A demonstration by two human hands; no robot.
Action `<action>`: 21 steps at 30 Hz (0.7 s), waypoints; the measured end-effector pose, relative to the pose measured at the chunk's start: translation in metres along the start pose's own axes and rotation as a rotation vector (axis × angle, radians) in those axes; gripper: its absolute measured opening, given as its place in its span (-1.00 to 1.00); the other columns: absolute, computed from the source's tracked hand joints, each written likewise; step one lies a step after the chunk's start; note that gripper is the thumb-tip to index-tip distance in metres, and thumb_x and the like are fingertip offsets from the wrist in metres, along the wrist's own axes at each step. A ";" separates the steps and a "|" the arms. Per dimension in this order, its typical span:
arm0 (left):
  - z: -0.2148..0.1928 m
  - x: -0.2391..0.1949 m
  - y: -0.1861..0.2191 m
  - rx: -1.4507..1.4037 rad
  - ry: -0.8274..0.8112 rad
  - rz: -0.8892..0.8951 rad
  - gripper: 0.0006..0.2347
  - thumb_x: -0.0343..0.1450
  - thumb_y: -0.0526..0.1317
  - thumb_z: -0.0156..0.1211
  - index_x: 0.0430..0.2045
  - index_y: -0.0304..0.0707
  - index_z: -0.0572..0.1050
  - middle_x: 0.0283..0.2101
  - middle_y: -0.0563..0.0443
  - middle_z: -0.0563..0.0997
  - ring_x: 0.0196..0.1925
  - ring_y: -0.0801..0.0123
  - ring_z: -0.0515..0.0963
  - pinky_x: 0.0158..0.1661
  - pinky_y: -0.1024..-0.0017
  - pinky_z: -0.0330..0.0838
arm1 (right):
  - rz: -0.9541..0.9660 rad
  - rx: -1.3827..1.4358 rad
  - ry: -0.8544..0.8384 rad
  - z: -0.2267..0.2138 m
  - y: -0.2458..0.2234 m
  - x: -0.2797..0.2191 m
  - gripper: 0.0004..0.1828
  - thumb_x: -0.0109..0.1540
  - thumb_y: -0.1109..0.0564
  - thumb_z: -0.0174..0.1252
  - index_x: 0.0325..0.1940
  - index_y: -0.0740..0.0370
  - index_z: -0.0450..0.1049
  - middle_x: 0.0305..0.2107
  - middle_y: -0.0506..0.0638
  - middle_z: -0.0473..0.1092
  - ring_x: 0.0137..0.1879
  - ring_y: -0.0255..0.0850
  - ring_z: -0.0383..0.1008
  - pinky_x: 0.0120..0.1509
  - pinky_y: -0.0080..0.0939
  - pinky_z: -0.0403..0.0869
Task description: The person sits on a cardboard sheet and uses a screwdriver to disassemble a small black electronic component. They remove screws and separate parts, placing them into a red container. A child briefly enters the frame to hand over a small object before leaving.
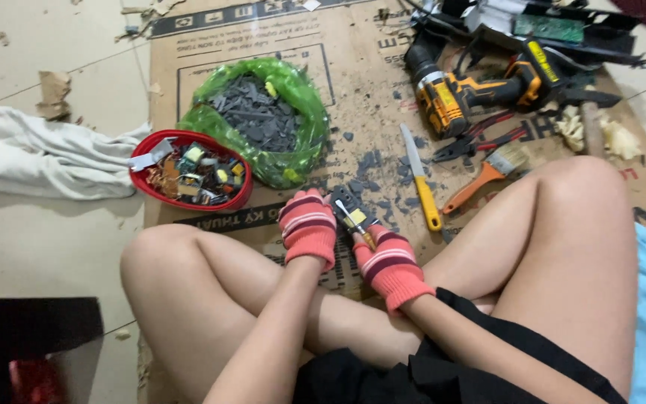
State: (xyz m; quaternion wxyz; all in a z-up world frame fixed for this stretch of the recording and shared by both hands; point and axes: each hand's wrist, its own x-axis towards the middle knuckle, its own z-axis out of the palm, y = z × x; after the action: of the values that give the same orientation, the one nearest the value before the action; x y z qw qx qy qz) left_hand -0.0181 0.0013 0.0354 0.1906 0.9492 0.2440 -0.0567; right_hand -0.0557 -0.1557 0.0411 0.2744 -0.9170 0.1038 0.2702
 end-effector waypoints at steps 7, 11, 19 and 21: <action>0.000 -0.001 0.005 0.054 0.077 0.050 -0.71 0.43 -0.02 0.16 -0.03 -0.07 0.51 -0.02 -0.11 0.60 0.06 0.01 0.60 0.07 0.04 0.49 | 0.048 0.086 -0.051 -0.016 -0.008 -0.006 -0.46 0.23 -0.34 0.03 0.21 -0.18 0.48 -0.05 -0.11 0.59 0.21 -0.10 0.53 0.34 -0.04 0.49; 0.001 -0.010 0.011 0.095 0.186 0.150 -0.68 0.41 -0.02 0.21 0.00 -0.05 0.49 0.01 -0.09 0.56 0.11 0.01 0.56 0.12 0.05 0.43 | 0.036 0.150 -0.088 -0.019 -0.002 -0.001 -0.48 0.23 -0.29 0.04 0.22 -0.15 0.49 -0.04 -0.10 0.59 0.20 -0.13 0.53 0.34 -0.09 0.49; 0.011 -0.006 0.008 0.166 0.185 0.409 -0.73 0.44 0.07 0.12 -0.07 0.08 0.56 -0.04 0.02 0.58 0.14 0.10 0.53 0.12 0.09 0.44 | 0.050 0.264 -0.144 -0.028 0.000 -0.001 -0.46 0.22 -0.26 0.07 0.22 -0.08 0.49 -0.03 -0.11 0.59 0.20 -0.15 0.54 0.34 -0.10 0.48; 0.003 -0.009 0.015 0.137 0.076 0.299 -0.72 0.47 0.08 0.09 -0.08 0.08 0.59 0.01 -0.01 0.59 0.17 0.11 0.54 0.15 0.17 0.43 | 0.049 0.267 -0.161 -0.032 0.000 -0.001 -0.46 0.23 -0.28 0.05 0.20 -0.08 0.51 -0.05 -0.09 0.59 0.17 -0.11 0.55 0.31 -0.08 0.50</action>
State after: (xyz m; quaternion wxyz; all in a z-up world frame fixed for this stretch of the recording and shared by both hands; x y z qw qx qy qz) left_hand -0.0187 -0.0160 0.0395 0.1225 0.9871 0.1028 -0.0083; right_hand -0.0429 -0.1731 0.0644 0.3944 -0.8450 0.1389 0.3332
